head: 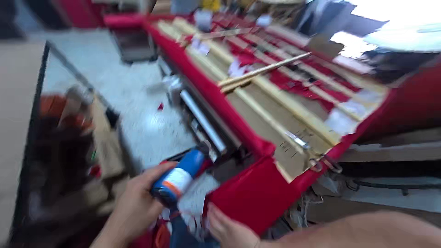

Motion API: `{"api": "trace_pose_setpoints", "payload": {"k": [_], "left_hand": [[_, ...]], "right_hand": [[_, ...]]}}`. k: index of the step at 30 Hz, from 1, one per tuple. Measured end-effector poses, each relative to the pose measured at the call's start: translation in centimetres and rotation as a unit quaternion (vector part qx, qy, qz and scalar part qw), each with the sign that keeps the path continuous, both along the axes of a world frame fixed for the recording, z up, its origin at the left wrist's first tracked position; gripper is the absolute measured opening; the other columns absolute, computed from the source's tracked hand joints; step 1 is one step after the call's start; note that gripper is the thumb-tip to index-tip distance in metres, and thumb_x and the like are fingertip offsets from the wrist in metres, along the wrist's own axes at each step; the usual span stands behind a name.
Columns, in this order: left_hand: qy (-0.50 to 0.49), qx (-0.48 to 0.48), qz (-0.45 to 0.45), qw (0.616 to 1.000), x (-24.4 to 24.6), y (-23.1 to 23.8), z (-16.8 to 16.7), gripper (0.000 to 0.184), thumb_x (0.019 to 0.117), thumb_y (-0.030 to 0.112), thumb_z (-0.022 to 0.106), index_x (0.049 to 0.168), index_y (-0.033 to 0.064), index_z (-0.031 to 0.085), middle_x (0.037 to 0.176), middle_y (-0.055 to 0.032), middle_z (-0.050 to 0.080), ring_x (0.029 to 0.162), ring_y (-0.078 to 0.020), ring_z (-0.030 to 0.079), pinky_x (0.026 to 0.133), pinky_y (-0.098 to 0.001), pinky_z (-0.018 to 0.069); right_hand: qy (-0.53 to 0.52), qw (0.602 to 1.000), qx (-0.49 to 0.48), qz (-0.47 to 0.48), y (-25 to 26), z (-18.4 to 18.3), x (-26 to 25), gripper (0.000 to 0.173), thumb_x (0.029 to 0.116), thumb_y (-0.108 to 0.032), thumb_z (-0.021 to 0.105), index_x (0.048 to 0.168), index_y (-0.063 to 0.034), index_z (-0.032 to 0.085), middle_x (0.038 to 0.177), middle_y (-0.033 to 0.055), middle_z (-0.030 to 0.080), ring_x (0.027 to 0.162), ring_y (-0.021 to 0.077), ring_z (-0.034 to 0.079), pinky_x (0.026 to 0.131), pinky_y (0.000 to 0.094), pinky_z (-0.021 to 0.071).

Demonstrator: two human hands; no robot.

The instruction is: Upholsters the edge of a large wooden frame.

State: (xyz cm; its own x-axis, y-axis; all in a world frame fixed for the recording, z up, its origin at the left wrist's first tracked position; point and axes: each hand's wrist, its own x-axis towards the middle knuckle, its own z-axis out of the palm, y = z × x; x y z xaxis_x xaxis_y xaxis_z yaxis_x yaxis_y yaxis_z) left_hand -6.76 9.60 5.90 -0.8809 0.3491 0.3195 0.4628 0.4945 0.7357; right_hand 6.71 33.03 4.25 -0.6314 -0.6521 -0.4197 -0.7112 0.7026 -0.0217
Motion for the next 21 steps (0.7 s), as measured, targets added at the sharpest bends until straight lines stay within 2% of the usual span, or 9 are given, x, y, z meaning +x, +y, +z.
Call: {"api": "trace_pose_setpoints", "payload": {"k": [2, 4, 6, 8, 10, 13, 16, 18, 21], "left_hand": [[-0.146, 0.017, 0.111, 0.983, 6.9, -5.1, -4.3, 0.042, 0.0763, 0.037, 0.073, 0.114, 0.0181, 0.073, 0.096, 0.0087, 0.075, 0.086, 0.0001, 0.071, 0.077, -0.0269, 0.0622], [-0.219, 0.071, 0.207, 0.951, 12.8, -6.8, -9.7, 0.044, 0.0745, 0.044, 0.077, 0.106, 0.0138, 0.072, 0.092, 0.0071, 0.074, 0.085, -0.0003, 0.071, 0.078, -0.0259, 0.0622], [-0.226, 0.161, 0.238, 0.931, 17.5, -6.4, -14.9, 0.056, 0.0746, 0.051, 0.084, 0.109, 0.0082, 0.071, 0.099, 0.0035, 0.075, 0.093, -0.0035, 0.072, 0.085, -0.0270, 0.0619], [-0.186, 0.253, 0.209, 0.926, 20.2, -4.5, -18.5, 0.050, 0.0783, 0.047, 0.087, 0.112, 0.0129, 0.072, 0.104, 0.0055, 0.076, 0.099, -0.0043, 0.072, 0.091, -0.0271, 0.0612], [-0.154, 0.297, 0.167, 0.927, 20.5, -2.5, -20.0, 0.044, 0.0803, 0.045, 0.086, 0.114, 0.0217, 0.071, 0.106, 0.0113, 0.075, 0.101, -0.0007, 0.071, 0.092, -0.0245, 0.0602], [-0.140, 0.348, 0.093, 0.922, 18.5, -0.6, -20.6, 0.037, 0.0814, 0.038, 0.085, 0.112, 0.0218, 0.071, 0.103, 0.0123, 0.075, 0.097, 0.0008, 0.071, 0.089, -0.0218, 0.0607], [-0.159, 0.376, 0.051, 0.911, 16.3, 0.5, -20.9, 0.029, 0.0784, 0.030, 0.085, 0.101, 0.0162, 0.074, 0.093, 0.0086, 0.076, 0.088, -0.0014, 0.073, 0.082, -0.0225, 0.0625], [-0.161, 0.368, 0.034, 0.915, 15.4, 1.2, -20.9, 0.027, 0.0780, 0.029, 0.085, 0.099, 0.0157, 0.074, 0.092, 0.0092, 0.076, 0.087, 0.0003, 0.072, 0.082, -0.0211, 0.0622], [-0.174, 0.340, 0.022, 0.924, 14.3, 1.9, -21.1, 0.027, 0.0760, 0.027, 0.084, 0.096, 0.0120, 0.074, 0.089, 0.0074, 0.076, 0.085, 0.0002, 0.072, 0.080, -0.0214, 0.0623]], "right_hand": [[-0.071, 0.991, 0.082, 0.072, -1.0, 0.0, -0.3, 0.033, 0.0948, 0.010, 0.051, 0.125, 0.0138, 0.064, 0.149, 0.0324, 0.048, 0.147, 0.0455, 0.038, 0.121, 0.0567, 0.0297], [-0.066, 0.970, 0.169, 0.162, -2.1, -0.2, -0.6, 0.028, 0.0958, 0.012, 0.047, 0.115, 0.0108, 0.068, 0.136, 0.0287, 0.059, 0.139, 0.0420, 0.047, 0.115, 0.0514, 0.0368], [-0.051, 0.941, 0.239, 0.236, -2.9, -0.2, -0.6, 0.028, 0.0971, 0.013, 0.045, 0.109, 0.0084, 0.070, 0.126, 0.0234, 0.067, 0.137, 0.0393, 0.050, 0.115, 0.0493, 0.0361], [-0.045, 0.918, 0.282, 0.274, -3.4, -0.5, -0.3, 0.029, 0.0983, 0.012, 0.044, 0.109, 0.0075, 0.071, 0.124, 0.0213, 0.069, 0.138, 0.0396, 0.050, 0.116, 0.0506, 0.0360], [-0.068, 0.899, 0.320, 0.291, -3.9, -0.7, -0.1, 0.031, 0.0999, 0.010, 0.042, 0.112, 0.0088, 0.070, 0.125, 0.0237, 0.068, 0.140, 0.0439, 0.047, 0.118, 0.0565, 0.0316], [-0.091, 0.878, 0.364, 0.298, -4.1, -0.7, 0.1, 0.033, 0.1015, 0.008, 0.039, 0.118, 0.0081, 0.068, 0.131, 0.0276, 0.064, 0.144, 0.0484, 0.040, 0.120, 0.0608, 0.0270], [-0.070, 0.879, 0.366, 0.299, -4.0, -0.8, 0.1, 0.031, 0.1000, 0.009, 0.041, 0.113, 0.0073, 0.070, 0.129, 0.0275, 0.065, 0.142, 0.0475, 0.044, 0.118, 0.0578, 0.0333], [-0.039, 0.882, 0.356, 0.305, -3.8, -0.9, 0.4, 0.029, 0.0993, 0.009, 0.044, 0.108, 0.0056, 0.072, 0.124, 0.0252, 0.068, 0.138, 0.0445, 0.050, 0.116, 0.0545, 0.0376], [-0.001, 0.882, 0.351, 0.315, -3.4, -1.1, 0.6, 0.029, 0.0991, 0.009, 0.046, 0.107, 0.0033, 0.073, 0.123, 0.0230, 0.069, 0.136, 0.0414, 0.052, 0.115, 0.0513, 0.0392]]}}
